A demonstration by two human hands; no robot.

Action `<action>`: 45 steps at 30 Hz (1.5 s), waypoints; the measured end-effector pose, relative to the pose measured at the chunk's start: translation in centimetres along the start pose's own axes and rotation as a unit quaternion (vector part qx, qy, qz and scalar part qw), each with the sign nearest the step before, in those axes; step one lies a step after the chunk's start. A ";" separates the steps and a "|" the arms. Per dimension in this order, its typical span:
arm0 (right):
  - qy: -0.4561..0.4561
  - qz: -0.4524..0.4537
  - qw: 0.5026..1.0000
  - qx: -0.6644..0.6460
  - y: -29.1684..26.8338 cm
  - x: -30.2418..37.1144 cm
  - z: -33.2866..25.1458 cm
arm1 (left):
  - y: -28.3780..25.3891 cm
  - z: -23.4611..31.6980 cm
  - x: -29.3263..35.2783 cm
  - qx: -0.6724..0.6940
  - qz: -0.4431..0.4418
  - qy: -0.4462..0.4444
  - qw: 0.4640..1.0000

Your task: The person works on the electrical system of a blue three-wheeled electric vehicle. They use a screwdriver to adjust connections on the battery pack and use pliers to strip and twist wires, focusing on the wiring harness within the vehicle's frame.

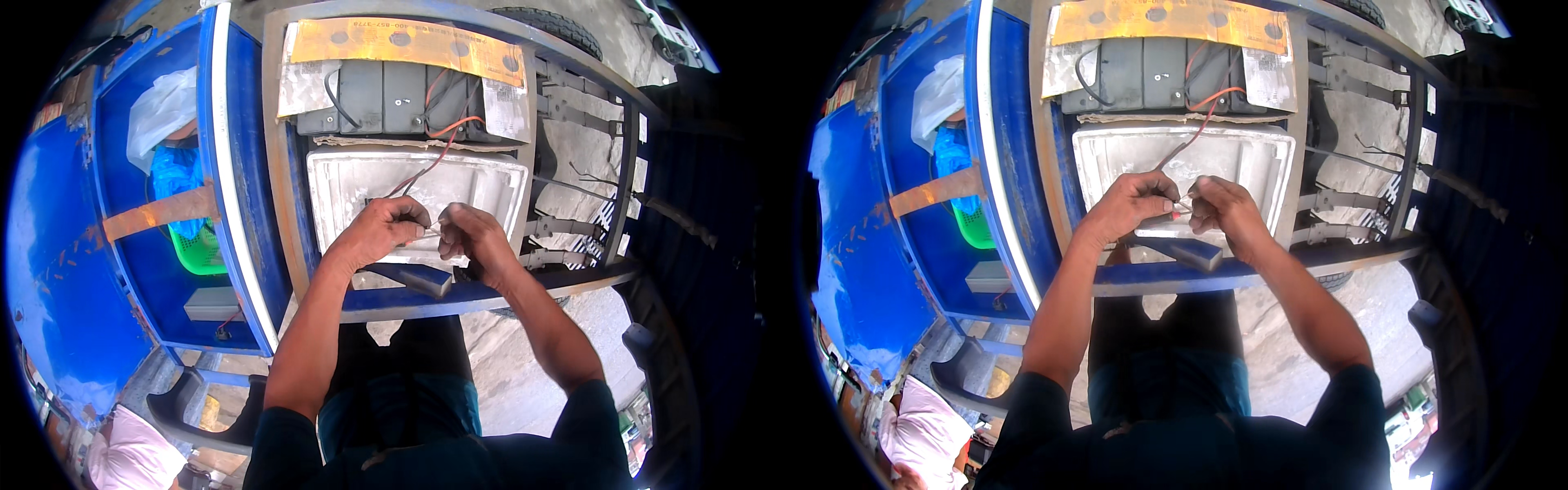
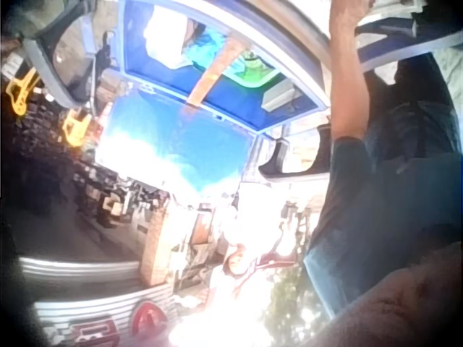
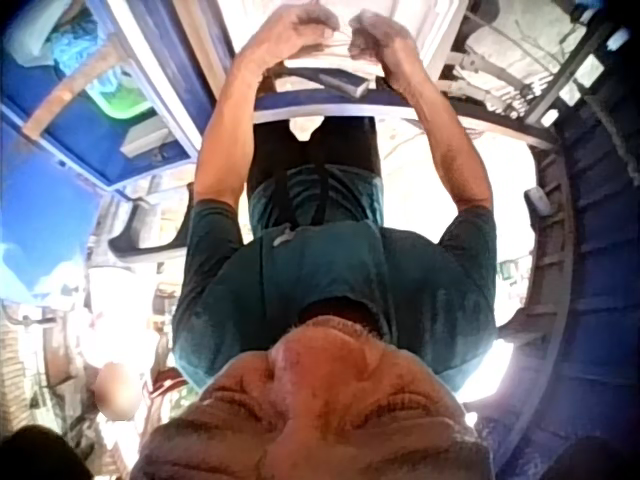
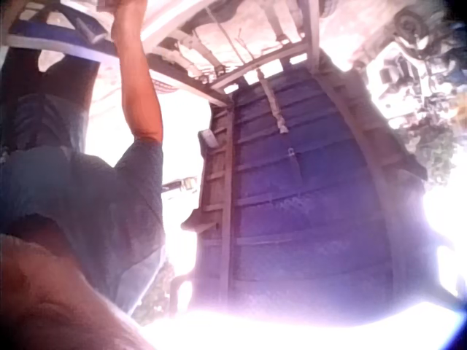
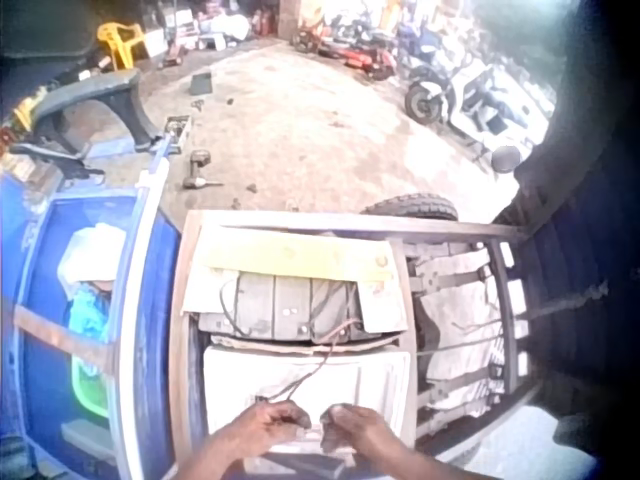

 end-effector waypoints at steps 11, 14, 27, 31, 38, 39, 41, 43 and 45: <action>-0.157 0.087 0.984 0.007 0.7 1.9 0.7 | 0.8 0.1 0.8 0.028 0.046 0.022 0.998; -0.234 0.108 0.966 0.005 1.4 2.0 -0.3 | 0.9 1.5 1.2 -0.020 0.067 0.036 0.997; -0.295 0.044 0.953 0.048 2.1 0.9 -2.3 | 0.5 4.2 1.3 -0.074 0.144 0.019 0.987; -0.306 0.034 0.950 0.057 2.6 0.4 -2.7 | 0.3 1.7 1.2 0.138 0.134 -0.022 0.981; -0.273 0.002 0.961 0.032 2.9 0.0 -2.3 | 1.1 -0.3 0.2 0.330 0.069 -0.009 0.941; -0.270 0.002 0.963 0.019 2.8 -0.1 -2.2 | 1.0 -0.3 0.1 0.324 0.064 -0.017 0.944; -0.270 0.008 0.963 0.013 2.8 -0.1 -2.1 | 1.1 -0.3 0.0 0.321 0.059 -0.025 0.945; -0.270 0.014 0.963 0.009 2.8 -0.2 -2.0 | 1.1 -0.1 0.2 0.324 0.057 -0.026 0.944; -0.273 0.026 0.961 0.011 2.5 -0.2 -2.0 | 1.2 0.2 0.4 0.341 0.068 -0.029 0.937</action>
Point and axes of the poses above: each hand's wrist, its own x-axis away from the middle knuckle, its own y-axis out of the palm, z = x × y, the point moved 8 cm from there along -x, towards the middle knuckle, and after that the axes turned 12 degrees about -y, right-handed, at the moved point
